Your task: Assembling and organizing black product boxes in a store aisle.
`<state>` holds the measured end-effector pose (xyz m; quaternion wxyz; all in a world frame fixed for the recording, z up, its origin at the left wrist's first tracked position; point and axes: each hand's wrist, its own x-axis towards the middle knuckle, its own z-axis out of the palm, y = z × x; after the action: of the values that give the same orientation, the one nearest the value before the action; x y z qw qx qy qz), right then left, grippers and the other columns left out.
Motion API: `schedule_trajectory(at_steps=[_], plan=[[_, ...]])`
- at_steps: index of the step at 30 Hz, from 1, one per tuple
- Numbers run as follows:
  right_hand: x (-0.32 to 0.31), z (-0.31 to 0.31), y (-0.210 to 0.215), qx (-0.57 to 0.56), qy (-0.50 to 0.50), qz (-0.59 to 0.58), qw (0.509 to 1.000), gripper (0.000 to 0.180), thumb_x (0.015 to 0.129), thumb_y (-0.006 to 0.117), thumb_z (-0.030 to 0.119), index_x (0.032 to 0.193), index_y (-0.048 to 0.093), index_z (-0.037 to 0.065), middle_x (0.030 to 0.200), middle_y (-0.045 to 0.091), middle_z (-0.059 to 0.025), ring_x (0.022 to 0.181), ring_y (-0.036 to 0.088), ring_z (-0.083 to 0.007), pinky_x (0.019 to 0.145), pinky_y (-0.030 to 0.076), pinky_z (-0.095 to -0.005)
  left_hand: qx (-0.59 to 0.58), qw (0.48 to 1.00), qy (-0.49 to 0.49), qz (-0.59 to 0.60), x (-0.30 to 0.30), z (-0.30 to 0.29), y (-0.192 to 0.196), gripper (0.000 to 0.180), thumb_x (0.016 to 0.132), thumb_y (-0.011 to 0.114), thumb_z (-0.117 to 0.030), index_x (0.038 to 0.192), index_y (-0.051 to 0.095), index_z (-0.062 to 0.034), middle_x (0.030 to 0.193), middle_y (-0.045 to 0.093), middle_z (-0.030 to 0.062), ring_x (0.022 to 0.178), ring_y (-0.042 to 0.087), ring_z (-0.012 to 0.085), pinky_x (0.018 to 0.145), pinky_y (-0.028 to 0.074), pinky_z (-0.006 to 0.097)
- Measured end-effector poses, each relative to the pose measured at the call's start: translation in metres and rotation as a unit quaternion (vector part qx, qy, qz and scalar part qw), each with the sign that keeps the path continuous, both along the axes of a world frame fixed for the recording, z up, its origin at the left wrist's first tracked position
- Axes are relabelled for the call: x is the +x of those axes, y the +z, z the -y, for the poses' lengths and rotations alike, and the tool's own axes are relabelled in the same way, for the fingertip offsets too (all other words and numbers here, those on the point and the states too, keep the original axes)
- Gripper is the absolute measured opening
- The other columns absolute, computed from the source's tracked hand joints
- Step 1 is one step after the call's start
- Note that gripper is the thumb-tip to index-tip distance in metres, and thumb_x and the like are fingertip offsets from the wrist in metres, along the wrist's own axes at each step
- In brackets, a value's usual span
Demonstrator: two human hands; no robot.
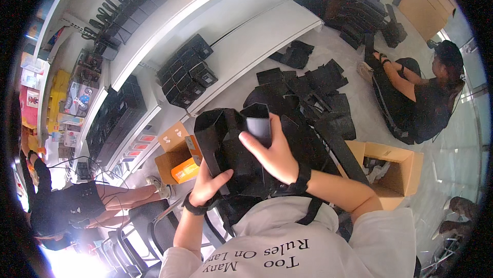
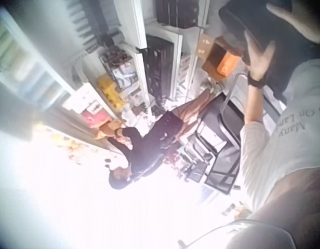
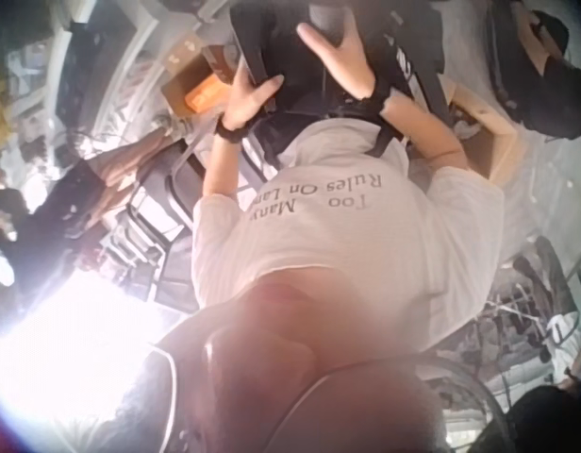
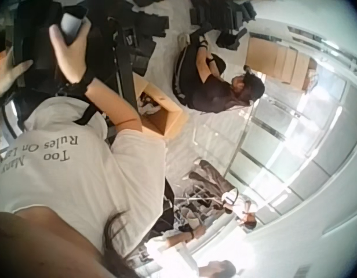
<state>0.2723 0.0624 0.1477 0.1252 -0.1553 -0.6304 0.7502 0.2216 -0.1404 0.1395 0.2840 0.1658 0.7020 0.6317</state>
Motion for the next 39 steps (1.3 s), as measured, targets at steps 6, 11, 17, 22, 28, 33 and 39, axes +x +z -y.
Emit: schedule_trajectory(at_steps=[6, 11, 17, 22, 28, 33, 39], plan=[[0.012, -0.012, 0.006, -0.014, 0.064, -0.08, 0.995, 0.062, 0.073, 0.086, 0.019, 0.121, 0.048, 0.007, 0.105, 0.054, 0.0002, 0.099, 0.048, -0.0085, 0.084, 0.04, -0.0238, -0.001, 0.999, 0.033, -0.023, 0.009, -0.007, 0.002, 0.055, 0.079, 0.077, -0.007, 0.125, 0.048, -0.0001, 0.116, 0.056, 0.0065, 0.108, 0.053, 0.0167, 0.095, 0.042, 0.031], [0.005, -0.045, -0.007, -0.192, 0.21, -0.074, 0.956, 0.078, 0.063, 0.092, 0.024, 0.127, 0.05, 0.007, 0.105, 0.056, 0.0017, 0.096, 0.052, -0.0087, 0.087, 0.042, -0.025, -0.015, 0.998, 0.058, -0.022, 0.006, 0.009, -0.011, 0.06, 0.078, 0.081, -0.012, 0.127, 0.048, 0.0008, 0.113, 0.059, 0.0061, 0.104, 0.056, 0.0176, 0.093, 0.045, 0.031], [0.007, -0.04, -0.02, -0.199, 0.248, -0.064, 0.946, 0.052, 0.067, 0.089, 0.022, 0.104, 0.055, 0.007, 0.095, 0.056, 0.0019, 0.088, 0.054, -0.0072, 0.078, 0.043, -0.0236, 0.006, 0.997, 0.002, 0.074, 0.005, 0.013, -0.018, 0.074, 0.079, 0.081, -0.015, 0.138, 0.04, 0.0044, 0.131, 0.054, 0.0116, 0.119, 0.051, 0.0202, 0.102, 0.039, 0.032], [0.006, -0.005, -0.014, -0.188, 0.128, -0.035, 0.973, 0.026, 0.087, 0.07, 0.017, 0.104, 0.054, 0.006, 0.09, 0.056, 0.0012, 0.082, 0.054, -0.0062, 0.071, 0.043, -0.0228, -0.008, 0.999, -0.035, 0.013, 0.001, 0.011, -0.019, 0.076, 0.084, 0.075, -0.017, 0.141, 0.031, 0.0057, 0.133, 0.053, 0.0144, 0.125, 0.048, 0.0218, 0.105, 0.037, 0.034], [-0.003, 0.019, -0.052, -0.279, 0.014, -0.012, 0.96, 0.034, 0.097, 0.055, 0.029, 0.119, 0.051, 0.004, 0.107, 0.056, -0.0017, 0.101, 0.051, -0.0092, 0.091, 0.04, -0.0256, -0.108, 0.985, -0.086, -0.099, -0.003, -0.015, -0.004, 0.088, 0.088, 0.072, -0.023, 0.145, 0.011, 0.0019, 0.132, 0.052, 0.0235, 0.12, 0.054, 0.0276, 0.103, 0.04, 0.036], [-0.005, 0.025, -0.059, -0.34, -0.066, 0.056, 0.936, 0.029, 0.095, 0.057, 0.03, 0.112, 0.056, 0.007, 0.103, 0.058, -0.0015, 0.098, 0.054, -0.0107, 0.089, 0.042, -0.0272, -0.141, 0.978, -0.153, -0.014, -0.021, -0.019, -0.011, 0.092, 0.09, 0.068, -0.037, 0.148, 0.008, 0.0008, 0.139, 0.044, 0.0255, 0.13, 0.046, 0.0287, 0.107, 0.035, 0.034], [0.005, 0.003, -0.045, -0.438, 0.056, 0.042, 0.896, 0.044, 0.091, 0.061, 0.028, 0.127, 0.052, 0.006, 0.109, 0.06, -0.0037, 0.098, 0.058, -0.0144, 0.09, 0.045, -0.0309, -0.065, 0.983, -0.138, 0.105, -0.026, 0.001, -0.01, 0.067, 0.094, 0.063, -0.026, 0.145, 0.03, 0.0028, 0.135, 0.049, 0.0107, 0.124, 0.045, 0.0188, 0.106, 0.036, 0.032]])
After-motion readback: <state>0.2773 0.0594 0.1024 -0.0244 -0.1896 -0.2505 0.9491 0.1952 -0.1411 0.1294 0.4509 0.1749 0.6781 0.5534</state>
